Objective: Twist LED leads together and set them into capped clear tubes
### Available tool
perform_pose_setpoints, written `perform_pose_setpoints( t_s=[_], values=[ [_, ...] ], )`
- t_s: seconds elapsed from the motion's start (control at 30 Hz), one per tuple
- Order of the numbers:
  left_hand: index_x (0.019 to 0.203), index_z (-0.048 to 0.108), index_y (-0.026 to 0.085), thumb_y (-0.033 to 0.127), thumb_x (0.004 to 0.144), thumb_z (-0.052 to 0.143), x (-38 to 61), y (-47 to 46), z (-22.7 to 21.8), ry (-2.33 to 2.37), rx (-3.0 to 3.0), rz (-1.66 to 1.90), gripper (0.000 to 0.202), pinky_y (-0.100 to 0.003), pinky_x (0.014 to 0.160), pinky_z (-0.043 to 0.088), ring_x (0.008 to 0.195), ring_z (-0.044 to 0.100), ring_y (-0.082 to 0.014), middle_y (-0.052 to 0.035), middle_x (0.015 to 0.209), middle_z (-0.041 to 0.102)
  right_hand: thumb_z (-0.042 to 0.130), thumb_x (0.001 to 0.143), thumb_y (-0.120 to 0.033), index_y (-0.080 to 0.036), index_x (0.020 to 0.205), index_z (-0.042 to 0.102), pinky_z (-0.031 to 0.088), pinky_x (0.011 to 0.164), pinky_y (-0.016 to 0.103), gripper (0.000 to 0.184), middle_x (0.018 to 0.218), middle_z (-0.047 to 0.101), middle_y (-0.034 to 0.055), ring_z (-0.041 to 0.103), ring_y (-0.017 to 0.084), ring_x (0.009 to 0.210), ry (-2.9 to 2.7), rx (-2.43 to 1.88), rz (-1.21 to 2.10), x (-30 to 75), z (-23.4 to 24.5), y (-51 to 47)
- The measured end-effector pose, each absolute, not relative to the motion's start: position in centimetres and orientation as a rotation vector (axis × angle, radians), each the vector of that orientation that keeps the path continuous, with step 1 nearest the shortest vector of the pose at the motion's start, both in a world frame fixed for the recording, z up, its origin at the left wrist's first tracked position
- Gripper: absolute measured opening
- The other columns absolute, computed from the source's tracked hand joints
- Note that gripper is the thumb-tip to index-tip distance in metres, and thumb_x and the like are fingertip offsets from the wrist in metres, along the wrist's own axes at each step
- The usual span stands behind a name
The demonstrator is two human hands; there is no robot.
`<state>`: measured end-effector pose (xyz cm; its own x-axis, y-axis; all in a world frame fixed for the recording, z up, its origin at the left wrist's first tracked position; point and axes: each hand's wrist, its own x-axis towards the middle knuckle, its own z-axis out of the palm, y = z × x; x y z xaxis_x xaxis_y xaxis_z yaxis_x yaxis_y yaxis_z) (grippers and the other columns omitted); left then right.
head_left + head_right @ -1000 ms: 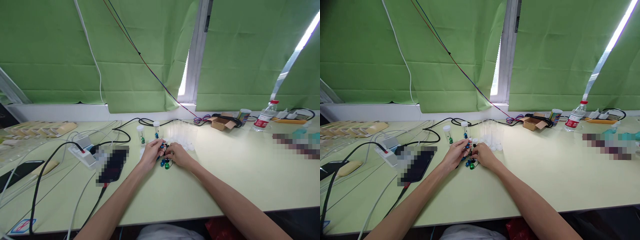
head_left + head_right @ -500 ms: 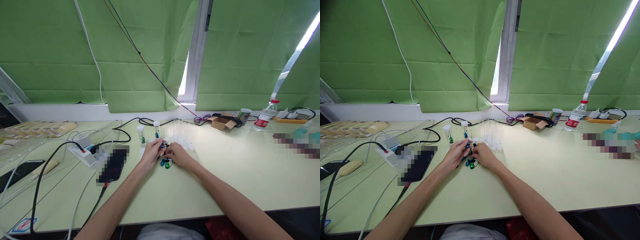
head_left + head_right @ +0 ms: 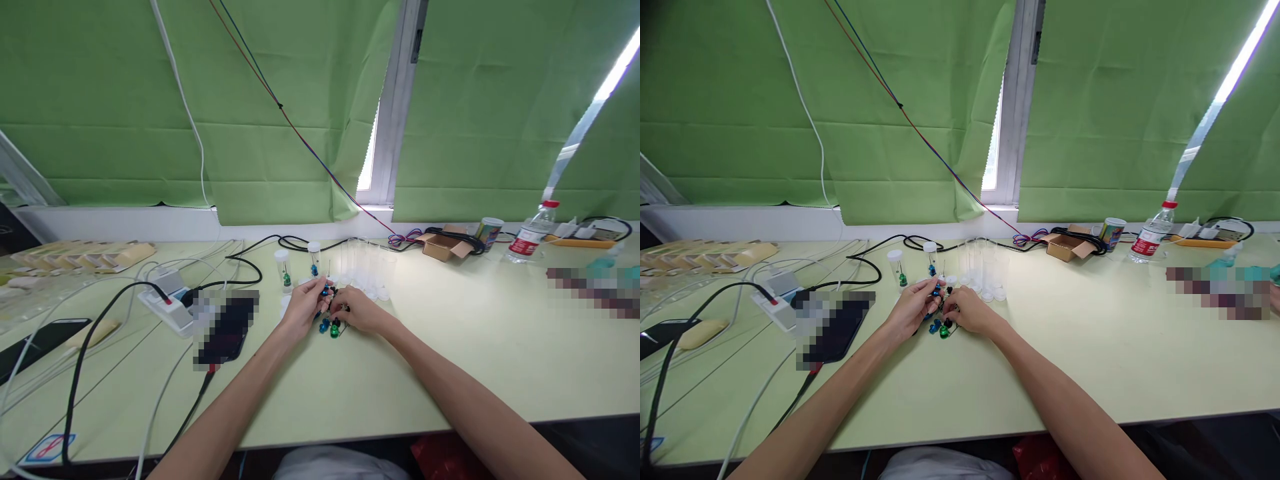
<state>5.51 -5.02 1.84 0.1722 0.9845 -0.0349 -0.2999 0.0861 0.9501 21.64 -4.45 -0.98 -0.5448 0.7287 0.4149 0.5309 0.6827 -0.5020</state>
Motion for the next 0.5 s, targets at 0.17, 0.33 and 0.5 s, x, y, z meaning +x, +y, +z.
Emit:
perform_pose_setpoints(
  t_s=[0.17,0.33,0.5],
  values=[
    [0.083,0.068,0.012,0.045,0.072,0.075,5.59,-5.12,2.01,0.895,1.004,1.176,0.035,-0.015,0.044,0.039,0.05,0.047,-0.0041,-0.0024,0.068,0.058,0.064,0.076,-0.005,-0.021,0.07,0.07,0.042,0.081,0.031,0.018,0.077,0.067,0.0011,0.056,0.018,0.081,-2.311,-0.952,0.423,21.6,-0.66,-4.66],
    [0.082,0.068,0.012,0.045,0.072,0.075,5.56,-5.16,2.04,0.896,1.011,1.176,0.035,-0.016,0.044,0.039,0.05,0.047,-0.0043,-0.0025,0.068,0.058,0.062,0.077,-0.002,-0.019,0.069,0.069,0.042,0.078,0.03,0.02,0.074,0.066,0.0021,0.055,0.019,0.083,-2.327,-0.984,0.404,21.46,-0.61,-4.81],
    [0.082,0.067,0.011,0.044,0.073,0.074,5.7,-5.31,2.18,0.92,1.02,1.169,0.035,-0.016,0.044,0.038,0.049,0.047,-0.0039,-0.0019,0.068,0.057,0.064,0.08,-0.007,-0.018,0.071,0.068,0.042,0.077,0.028,0.014,0.073,0.065,0.003,0.055,0.019,0.084,-2.343,-1.001,0.426,21.54,-0.47,-4.75]
  ],
)
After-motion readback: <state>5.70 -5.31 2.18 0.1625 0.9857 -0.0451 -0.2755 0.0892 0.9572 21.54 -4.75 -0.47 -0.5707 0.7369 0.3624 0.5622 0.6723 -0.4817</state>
